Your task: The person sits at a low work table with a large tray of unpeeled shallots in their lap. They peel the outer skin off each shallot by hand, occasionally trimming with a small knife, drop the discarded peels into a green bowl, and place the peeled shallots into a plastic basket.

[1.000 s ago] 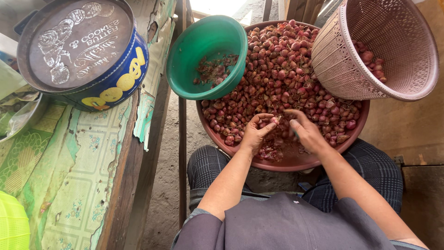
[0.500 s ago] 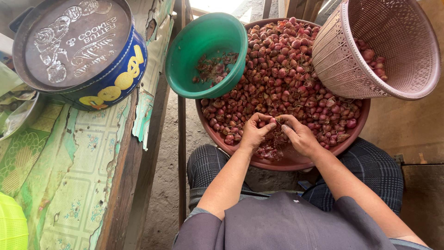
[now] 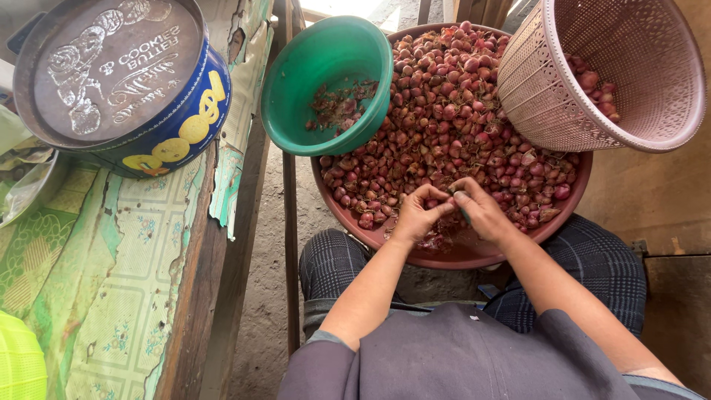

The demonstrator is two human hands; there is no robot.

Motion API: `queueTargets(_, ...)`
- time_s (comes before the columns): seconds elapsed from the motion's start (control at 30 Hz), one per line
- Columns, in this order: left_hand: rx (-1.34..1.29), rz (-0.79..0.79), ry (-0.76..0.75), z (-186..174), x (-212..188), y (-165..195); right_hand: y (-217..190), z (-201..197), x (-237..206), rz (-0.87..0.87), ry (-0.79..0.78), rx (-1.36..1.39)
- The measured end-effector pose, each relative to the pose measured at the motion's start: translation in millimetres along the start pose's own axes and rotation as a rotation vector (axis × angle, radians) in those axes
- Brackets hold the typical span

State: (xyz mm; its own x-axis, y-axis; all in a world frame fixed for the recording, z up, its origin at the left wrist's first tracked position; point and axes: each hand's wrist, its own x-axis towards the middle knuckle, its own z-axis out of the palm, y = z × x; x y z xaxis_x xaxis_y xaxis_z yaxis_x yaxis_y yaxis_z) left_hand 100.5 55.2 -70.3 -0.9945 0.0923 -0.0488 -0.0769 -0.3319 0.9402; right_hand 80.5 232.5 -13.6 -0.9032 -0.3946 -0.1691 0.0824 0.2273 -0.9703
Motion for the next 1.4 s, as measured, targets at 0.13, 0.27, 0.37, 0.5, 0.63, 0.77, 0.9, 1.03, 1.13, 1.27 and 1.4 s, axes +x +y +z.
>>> queueTargets(0.13, -0.123, 0.02, 0.093, -5, 2, 6, -15, -1, -6, 0.122, 0.029, 0.064)
queueTargets(0.27, -0.39, -0.057, 0.11, -8, 3, 6, -19, 8, -12, 0.002, -0.007, -0.024)
queueTargets(0.37, -0.424, -0.013, 0.102, -8, 2, 3, -14, 12, -10, -0.055, 0.001, -0.05)
queueTargets(0.5, -0.521, -0.157, 0.121, -7, 0, 4, -3, 9, -7, -0.025, 0.049, -0.027)
queueTargets(0.63, -0.545, -0.187, 0.102, -4, -1, 11, 4, 6, -5, -0.051, 0.052, 0.025)
queueTargets(0.77, -0.609, -0.126, 0.018, -4, -1, 10, -2, 8, -3, -0.08, 0.071, -0.011)
queueTargets(0.9, -0.645, -0.143, 0.054, -8, 2, 3, -15, 7, -6, 0.167, 0.11, 0.223)
queueTargets(1.03, -0.617, -0.116, 0.086, -7, 4, -3, -17, 11, -8, 0.126, -0.008, 0.236)
queueTargets(1.13, -0.591, -0.184, 0.106, -7, 4, -3, -8, 13, -7, 0.09, -0.036, 0.233)
queueTargets(1.27, -0.587, -0.256, 0.11, -11, 4, -2, 6, 9, -3, 0.027, -0.052, 0.182)
queueTargets(1.4, -0.588, -0.265, 0.027, -14, 4, 0, 9, 4, 2, -0.015, 0.027, 0.094)
